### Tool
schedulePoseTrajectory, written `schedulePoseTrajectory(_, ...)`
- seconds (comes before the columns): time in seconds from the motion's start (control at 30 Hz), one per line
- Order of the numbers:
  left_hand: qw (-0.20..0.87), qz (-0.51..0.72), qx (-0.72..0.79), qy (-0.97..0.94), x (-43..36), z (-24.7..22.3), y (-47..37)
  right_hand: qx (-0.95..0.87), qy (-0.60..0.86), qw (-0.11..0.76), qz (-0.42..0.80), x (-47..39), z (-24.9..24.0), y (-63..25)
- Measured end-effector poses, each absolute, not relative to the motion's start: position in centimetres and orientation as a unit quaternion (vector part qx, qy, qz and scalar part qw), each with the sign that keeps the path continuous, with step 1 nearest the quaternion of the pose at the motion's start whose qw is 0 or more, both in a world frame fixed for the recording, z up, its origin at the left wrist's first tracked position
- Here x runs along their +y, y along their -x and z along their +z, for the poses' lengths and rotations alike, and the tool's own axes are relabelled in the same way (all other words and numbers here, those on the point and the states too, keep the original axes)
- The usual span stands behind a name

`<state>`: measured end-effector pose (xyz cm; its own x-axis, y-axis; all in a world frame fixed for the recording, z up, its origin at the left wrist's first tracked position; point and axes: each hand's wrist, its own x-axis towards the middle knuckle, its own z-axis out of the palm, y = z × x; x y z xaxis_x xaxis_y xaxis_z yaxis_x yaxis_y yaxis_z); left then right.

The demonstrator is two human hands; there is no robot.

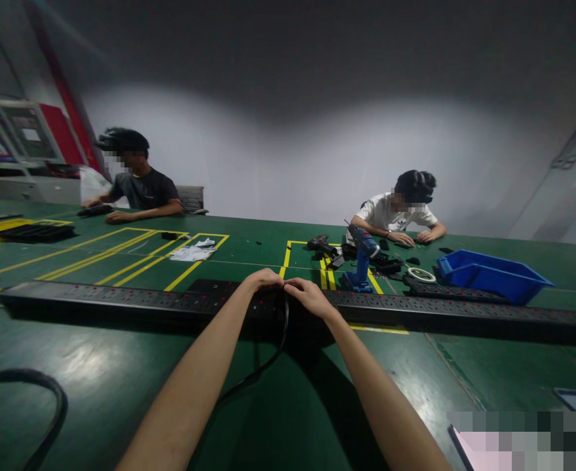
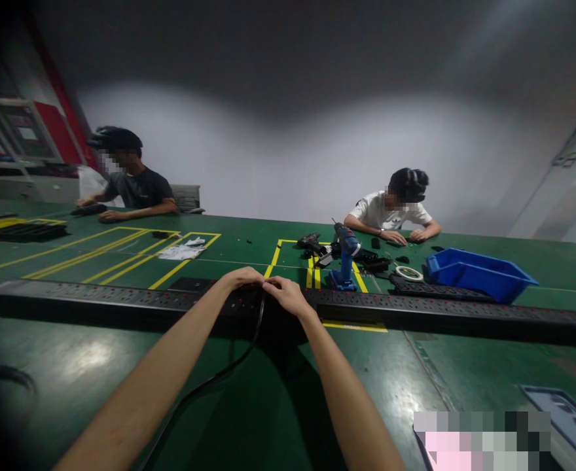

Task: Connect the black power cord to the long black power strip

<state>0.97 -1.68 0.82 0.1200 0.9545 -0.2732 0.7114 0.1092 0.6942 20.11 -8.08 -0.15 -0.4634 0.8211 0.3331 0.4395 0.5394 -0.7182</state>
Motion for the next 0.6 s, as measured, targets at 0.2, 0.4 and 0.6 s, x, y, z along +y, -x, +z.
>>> schedulePoseTrajectory(0.2,0.384,0.155,0.642,-0.645,-1.4,0.7,-0.9,-0.822,0.349,0.364,0.264,-9.2,0.3,-20.0)
schedulePoseTrajectory(0.4,0.367,0.159,0.650,-0.647,-1.3,0.5,-0.9,-0.827,0.349,0.350,0.267,-9.3,0.4,-20.2)
schedulePoseTrajectory(0.6,0.371,0.161,0.645,-0.648,-1.8,0.8,-1.0,-0.859,0.373,0.310,0.164,-9.6,0.0,-20.0)
